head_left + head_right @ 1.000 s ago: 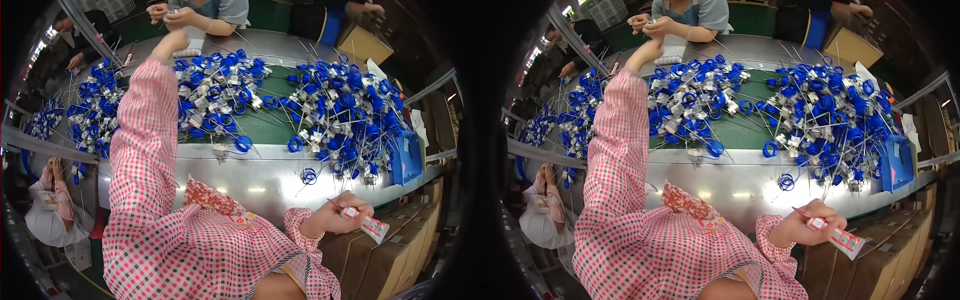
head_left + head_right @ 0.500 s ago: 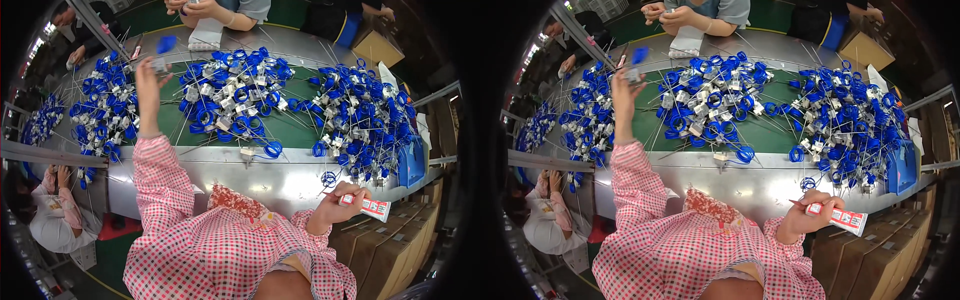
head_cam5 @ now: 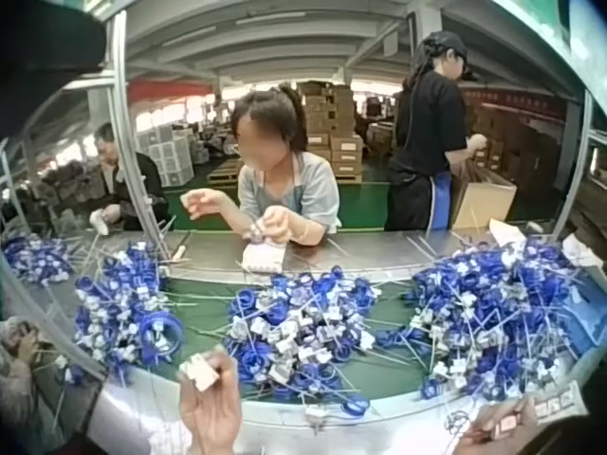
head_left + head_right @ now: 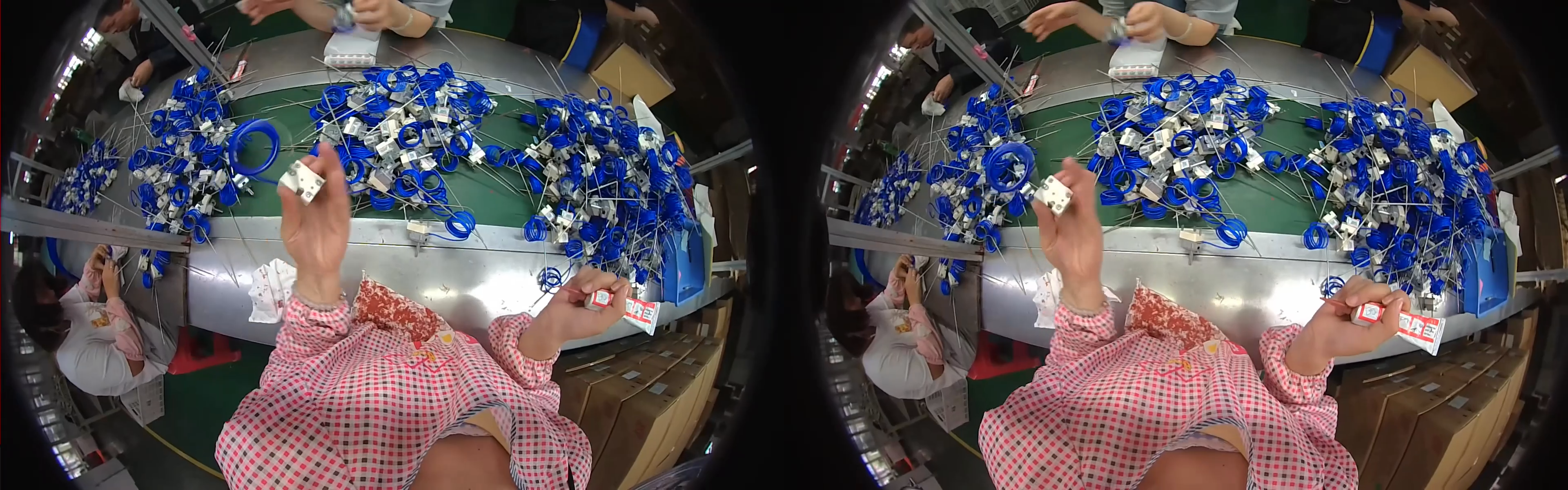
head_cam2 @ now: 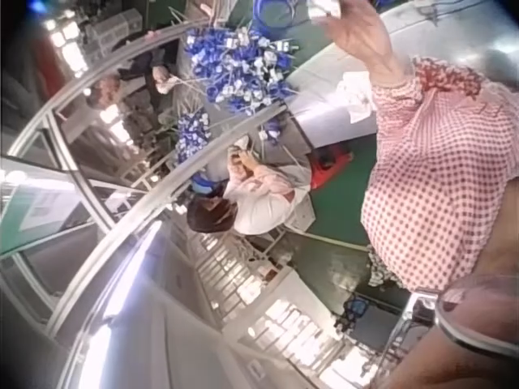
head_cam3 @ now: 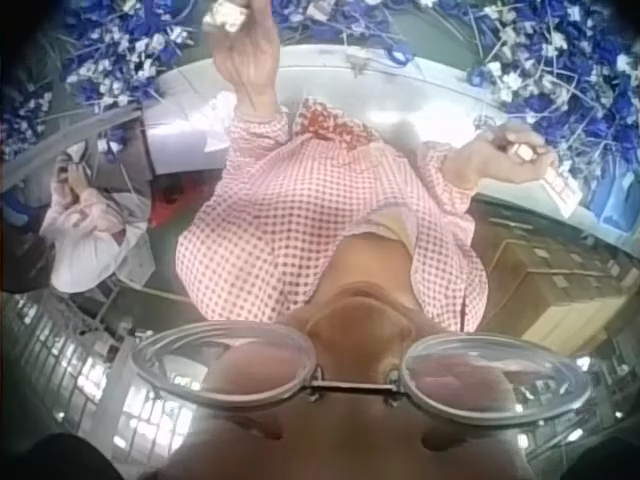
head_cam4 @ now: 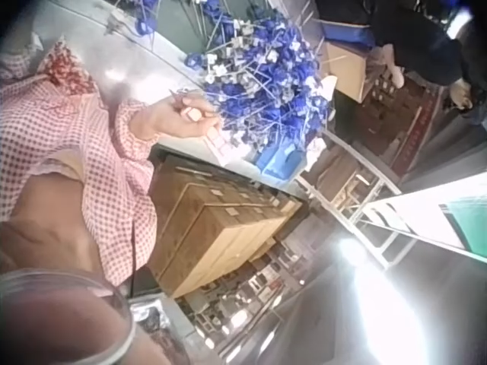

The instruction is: Applying adhesive from a tube to small electrical components on a production line.

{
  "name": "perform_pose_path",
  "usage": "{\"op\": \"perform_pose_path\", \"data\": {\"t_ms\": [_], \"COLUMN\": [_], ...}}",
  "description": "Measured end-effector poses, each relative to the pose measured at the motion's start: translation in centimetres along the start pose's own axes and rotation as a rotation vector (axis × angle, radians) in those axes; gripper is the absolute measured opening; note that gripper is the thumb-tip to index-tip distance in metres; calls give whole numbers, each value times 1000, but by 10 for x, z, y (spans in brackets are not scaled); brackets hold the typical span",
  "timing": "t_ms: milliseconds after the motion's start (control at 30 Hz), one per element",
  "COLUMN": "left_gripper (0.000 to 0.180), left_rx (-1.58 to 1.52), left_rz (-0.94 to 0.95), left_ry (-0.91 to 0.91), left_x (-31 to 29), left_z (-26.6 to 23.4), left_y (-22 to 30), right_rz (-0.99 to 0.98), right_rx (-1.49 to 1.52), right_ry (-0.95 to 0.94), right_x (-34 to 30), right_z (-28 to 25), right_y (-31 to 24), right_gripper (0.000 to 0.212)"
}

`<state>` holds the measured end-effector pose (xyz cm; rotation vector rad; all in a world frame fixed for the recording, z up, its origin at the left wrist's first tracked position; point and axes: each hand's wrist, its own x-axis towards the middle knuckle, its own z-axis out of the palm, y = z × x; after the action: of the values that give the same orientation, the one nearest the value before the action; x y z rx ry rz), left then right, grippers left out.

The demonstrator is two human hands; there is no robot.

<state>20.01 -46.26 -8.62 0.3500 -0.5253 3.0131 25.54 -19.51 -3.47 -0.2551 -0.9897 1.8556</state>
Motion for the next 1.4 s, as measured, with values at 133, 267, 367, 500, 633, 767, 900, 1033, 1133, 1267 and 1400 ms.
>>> {"op": "perform_pose_path", "data": {"t_ms": [133, 267, 367, 500, 633, 767, 900, 1033, 1133, 1267, 1400], "left_gripper": [60, 53, 42, 39, 37, 35, 44, 57, 46, 38, 36], "left_rx": [143, 122, 276, 463, 514, 573, 629, 1206, 1496, 1073, 823], "left_rz": [-194, -387, -553, -720, -756, -745, -484, -85, -58, -238, -518], "left_ry": [55, 177, 286, 321, 364, 267, 152, -125, -213, -283, -149], "left_x": [-1, -2, -13, -27, -35, -32, -37, -28, -28, -33, -42], "left_z": [-8, -14, -12, 2, 11, 9, 1, -23, -32, -25, -12], "left_y": [-25, -57, -81, -113, -131, -131, -133, -108, -83, -87, -87], "right_rz": [-33, -69, -77, -182, -277, -312, -323, -394, -459, -403, -239], "right_rx": [48, 82, 149, 267, 267, 267, 307, 231, 199, 155, 197], "right_ry": [-14, 1, -95, -281, -415, -417, -420, -212, -60, -13, -214], "right_x": [3, 0, -10, -27, -43, -45, -33, -14, 3, 17, 21], "right_z": [-1, 10, 28, 47, 55, 52, 37, 30, 22, 11, 20], "right_y": [-9, -12, -18, -17, -18, -13, -14, -22, -25, -21, -20], "right_gripper": [12, 18, 17, 16, 20, 22, 24, 27, 16, 18, 19]}}
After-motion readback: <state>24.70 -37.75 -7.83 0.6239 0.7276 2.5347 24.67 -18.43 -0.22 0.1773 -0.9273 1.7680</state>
